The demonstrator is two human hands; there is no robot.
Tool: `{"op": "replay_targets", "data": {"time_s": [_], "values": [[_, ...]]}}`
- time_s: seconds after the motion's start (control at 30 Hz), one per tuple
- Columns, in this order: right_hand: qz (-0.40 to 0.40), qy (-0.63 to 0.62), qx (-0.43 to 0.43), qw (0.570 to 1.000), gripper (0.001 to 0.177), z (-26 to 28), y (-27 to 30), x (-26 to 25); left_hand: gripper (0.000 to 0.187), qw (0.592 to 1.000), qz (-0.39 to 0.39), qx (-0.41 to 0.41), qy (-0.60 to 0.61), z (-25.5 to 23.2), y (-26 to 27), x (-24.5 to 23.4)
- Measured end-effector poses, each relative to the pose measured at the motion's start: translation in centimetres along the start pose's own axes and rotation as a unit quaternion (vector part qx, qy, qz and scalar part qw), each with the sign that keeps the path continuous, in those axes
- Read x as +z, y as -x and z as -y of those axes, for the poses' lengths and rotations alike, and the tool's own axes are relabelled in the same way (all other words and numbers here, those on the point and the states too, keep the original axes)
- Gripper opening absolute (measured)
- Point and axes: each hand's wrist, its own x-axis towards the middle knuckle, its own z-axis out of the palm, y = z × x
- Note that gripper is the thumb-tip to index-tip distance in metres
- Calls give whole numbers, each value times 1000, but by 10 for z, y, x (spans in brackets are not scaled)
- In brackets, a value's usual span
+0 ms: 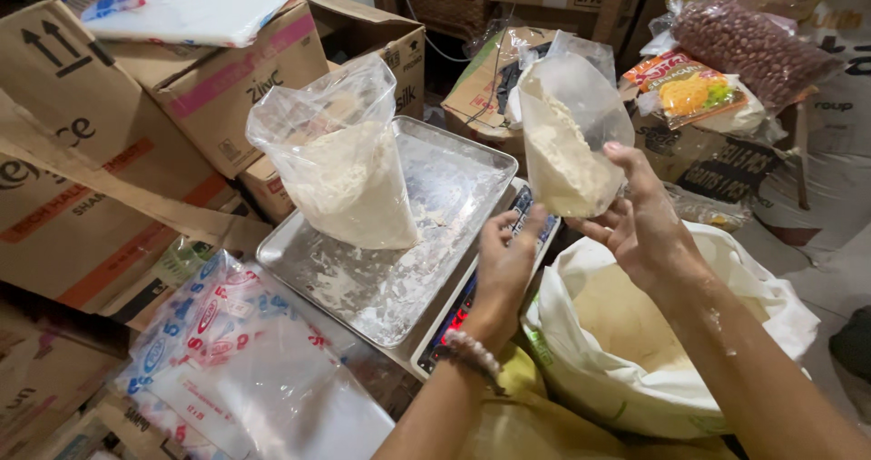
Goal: The person scoops flour from a large sack into a plastic bag placed on a digital scale. They adjust the amount to reach a target weight, then tie the bag closed and set it aside. The process is repeated with a second bag.
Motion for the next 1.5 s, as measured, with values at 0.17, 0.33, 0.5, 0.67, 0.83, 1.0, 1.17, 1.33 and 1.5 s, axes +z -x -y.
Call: {"op": "replay_targets", "data": {"time_s": [0.17,0.33,0.5,0.67,0.83,1.0,1.17,1.33,1.5], "values": [[4,18,-27,999,86,12,-2,18,47,997,-34,67,-28,-18,5,-37],[1,47,-56,997,95,28,-9,38,30,977,-107,166,-81,-41,16,-67],[30,92,-85,992,101,50,-12,56,29,963,-141,201,-109,-59,21,-91],[47,140,-99,984,101,71,-15,82,30,935,-194,246,-165,-77,27,-111],[77,206,-115,969,92,87,-19,107,23,872,-279,343,-209,-100,32,-127],[97,286,-150,941,74,102,-29,129,14,756,-367,464,-281,-116,31,-144],[155,386,-245,876,61,113,-34,141,14,735,-405,446,-310,-119,18,-160],[170,438,-310,827,52,120,-43,154,21,757,-395,395,-339,-118,-3,-173],[192,454,-375,785,43,121,-62,171,31,785,-366,378,-328,-112,-17,-175]]}}
